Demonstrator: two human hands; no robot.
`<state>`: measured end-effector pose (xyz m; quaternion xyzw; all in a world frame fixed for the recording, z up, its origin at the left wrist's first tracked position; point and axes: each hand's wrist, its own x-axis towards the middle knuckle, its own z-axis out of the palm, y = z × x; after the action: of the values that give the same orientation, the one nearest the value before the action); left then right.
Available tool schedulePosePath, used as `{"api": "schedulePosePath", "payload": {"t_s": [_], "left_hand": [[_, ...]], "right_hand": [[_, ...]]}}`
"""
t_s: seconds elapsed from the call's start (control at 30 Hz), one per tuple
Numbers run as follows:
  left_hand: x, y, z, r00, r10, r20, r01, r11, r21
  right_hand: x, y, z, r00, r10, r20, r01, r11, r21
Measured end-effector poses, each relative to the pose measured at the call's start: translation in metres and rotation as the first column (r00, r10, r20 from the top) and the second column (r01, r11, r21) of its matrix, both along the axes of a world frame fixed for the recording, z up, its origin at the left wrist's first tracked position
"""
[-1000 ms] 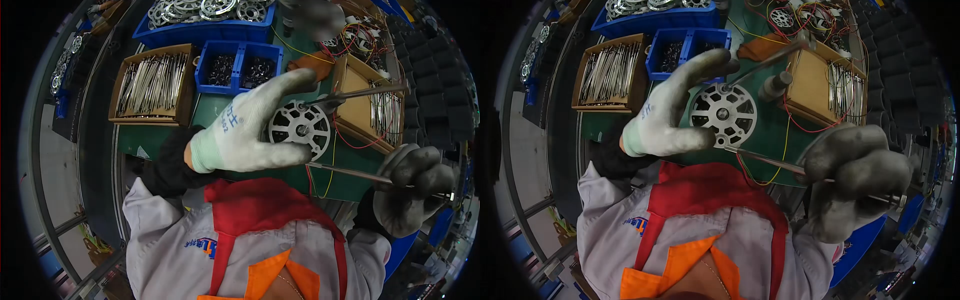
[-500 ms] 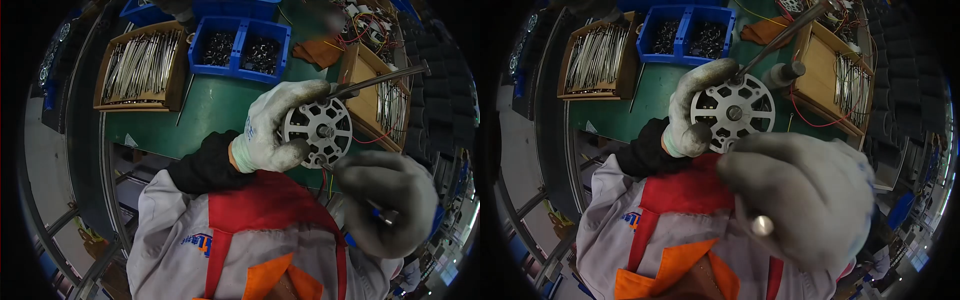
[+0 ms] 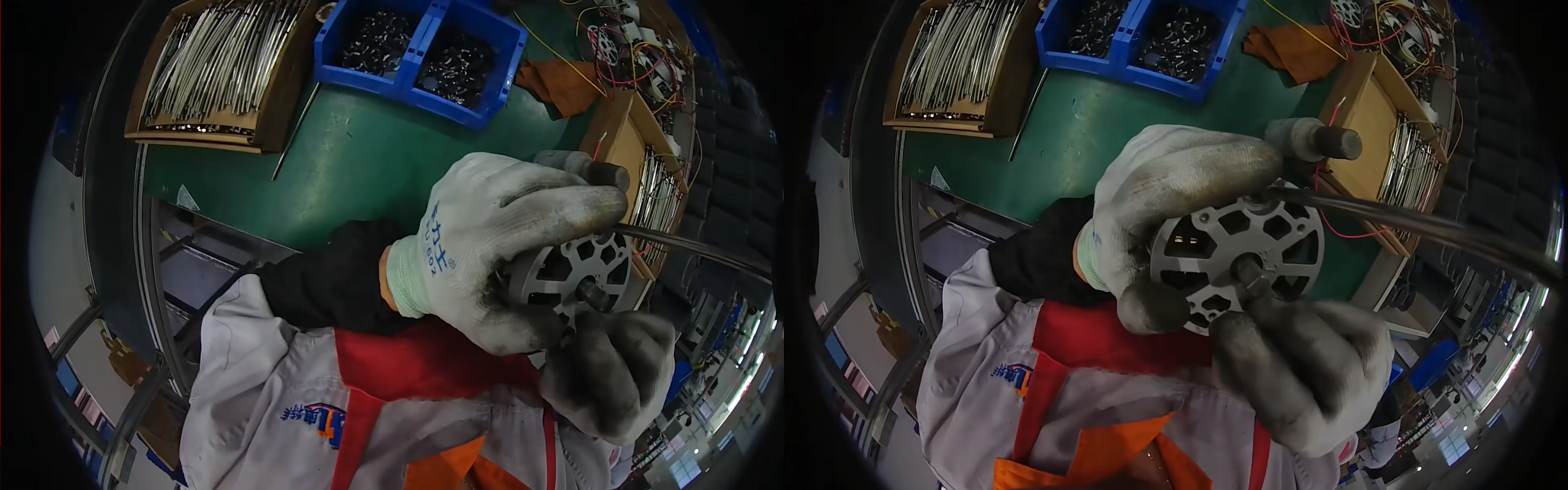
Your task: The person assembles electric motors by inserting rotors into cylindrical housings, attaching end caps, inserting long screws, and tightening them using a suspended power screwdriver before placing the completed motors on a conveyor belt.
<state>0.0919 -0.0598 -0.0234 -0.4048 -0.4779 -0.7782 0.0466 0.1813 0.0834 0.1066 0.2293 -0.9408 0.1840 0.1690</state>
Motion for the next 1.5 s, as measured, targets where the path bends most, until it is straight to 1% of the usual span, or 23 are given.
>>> {"api": "schedulePosePath", "payload": {"t_s": [0.03, 0.1, 0.13, 0.2, 0.23, 0.27, 0.3, 0.33, 0.37, 0.43, 0.5, 0.53, 0.6, 0.63, 0.7, 0.73, 0.8, 0.9, 1.03, 1.2, 1.33, 1.43, 1.5], "left_hand": [[0.000, -0.002, 0.003, 0.997, 0.069, -0.031, -0.070, 0.997, -0.023], [-0.001, -0.007, 0.011, 0.976, 0.195, -0.091, -0.202, 0.977, -0.068], [-0.001, -0.010, 0.017, 0.960, 0.252, -0.122, -0.263, 0.960, -0.093], [-0.003, -0.015, 0.026, 0.915, 0.353, -0.194, -0.382, 0.913, -0.141], [-0.003, -0.017, 0.029, 0.888, 0.396, -0.234, -0.438, 0.884, -0.162], [-0.003, -0.017, 0.030, 0.857, 0.436, -0.275, -0.492, 0.852, -0.180], [-0.002, -0.011, 0.027, 0.861, 0.432, -0.268, -0.487, 0.853, -0.188], [-0.002, 0.004, 0.022, 0.852, 0.495, -0.172, -0.504, 0.864, -0.012], [-0.003, 0.015, 0.018, 0.840, 0.538, -0.066, -0.523, 0.837, 0.163], [-0.005, 0.028, 0.012, 0.835, 0.549, -0.041, -0.531, 0.824, 0.198], [-0.005, 0.026, 0.011, 0.829, 0.559, -0.017, -0.540, 0.808, 0.236], [-0.007, 0.019, 0.014, 0.838, 0.543, -0.048, -0.523, 0.825, 0.214], [-0.007, 0.016, 0.016, 0.848, 0.524, -0.078, -0.503, 0.842, 0.192], [-0.007, 0.016, 0.015, 0.854, 0.515, -0.080, -0.494, 0.849, 0.188], [-0.006, 0.015, 0.014, 0.863, 0.498, -0.082, -0.478, 0.859, 0.181], [-0.006, 0.015, 0.014, 0.868, 0.490, -0.084, -0.471, 0.864, 0.177], [-0.006, 0.015, 0.013, 0.877, 0.472, -0.091, -0.453, 0.875, 0.173], [-0.006, 0.018, 0.010, 0.885, 0.454, -0.099, -0.434, 0.884, 0.170], [0.000, 0.024, 0.005, 0.898, 0.436, -0.065, -0.419, 0.889, 0.183], [0.003, 0.029, 0.001, 0.912, 0.409, -0.020, -0.397, 0.896, 0.201], [0.005, 0.033, 0.000, 0.925, 0.379, 0.017, -0.374, 0.902, 0.215], [0.004, 0.034, -0.001, 0.933, 0.358, 0.043, -0.358, 0.906, 0.227], [0.004, 0.034, -0.001, 0.937, 0.344, 0.059, -0.348, 0.908, 0.234]], "right_hand": [[0.000, 0.001, 0.002, 1.000, 0.005, 0.012, -0.005, 1.000, 0.003], [0.001, 0.004, 0.011, 0.991, 0.018, 0.131, -0.033, 0.993, 0.111], [0.000, 0.004, 0.008, 0.989, 0.016, 0.147, -0.033, 0.994, 0.109], [-0.003, 0.004, -0.001, 0.997, -0.006, 0.074, 0.002, 0.999, 0.049], [-0.001, 0.006, -0.003, 0.996, -0.010, 0.088, 0.006, 0.999, 0.045], [0.001, 0.008, -0.005, 0.997, 0.029, 0.073, -0.035, 0.996, 0.087], [0.001, 0.010, -0.006, 0.996, 0.071, 0.057, -0.078, 0.988, 0.131], [0.001, 0.010, -0.006, 0.996, 0.070, 0.064, -0.078, 0.989, 0.128], [-0.002, 0.009, -0.004, 0.995, 0.077, 0.064, -0.084, 0.990, 0.115], [-0.003, 0.011, -0.007, 0.994, 0.089, 0.067, -0.095, 0.990, 0.099], [-0.002, 0.017, -0.014, 0.993, 0.118, -0.027, -0.114, 0.987, 0.116], [-0.002, 0.016, -0.010, 0.992, 0.120, -0.024, -0.117, 0.987, 0.114], [-0.001, 0.012, 0.001, 0.985, 0.073, 0.158, -0.090, 0.991, 0.102], [-0.002, 0.015, -0.001, 0.985, 0.073, 0.160, -0.090, 0.991, 0.102], [-0.004, 0.024, -0.007, 0.978, 0.185, 0.096, -0.193, 0.977, 0.088], [-0.003, 0.023, -0.006, 0.978, 0.187, 0.098, -0.195, 0.977, 0.087], [-0.002, 0.017, -0.001, 0.975, 0.120, 0.187, -0.129, 0.991, 0.037], [-0.003, 0.014, 0.004, 0.970, 0.093, 0.224, -0.111, 0.991, 0.072], [-0.004, 0.014, 0.001, 0.978, 0.113, 0.175, -0.127, 0.989, 0.070], [-0.005, 0.010, 0.002, 0.977, 0.089, 0.196, -0.098, 0.995, 0.033], [-0.006, 0.011, 0.005, 0.972, 0.104, 0.210, -0.120, 0.991, 0.067], [-0.003, 0.006, 0.006, 0.976, 0.057, 0.208, -0.072, 0.995, 0.066], [-0.002, 0.004, 0.009, 0.965, 0.014, 0.264, -0.028, 0.998, 0.050]]}}
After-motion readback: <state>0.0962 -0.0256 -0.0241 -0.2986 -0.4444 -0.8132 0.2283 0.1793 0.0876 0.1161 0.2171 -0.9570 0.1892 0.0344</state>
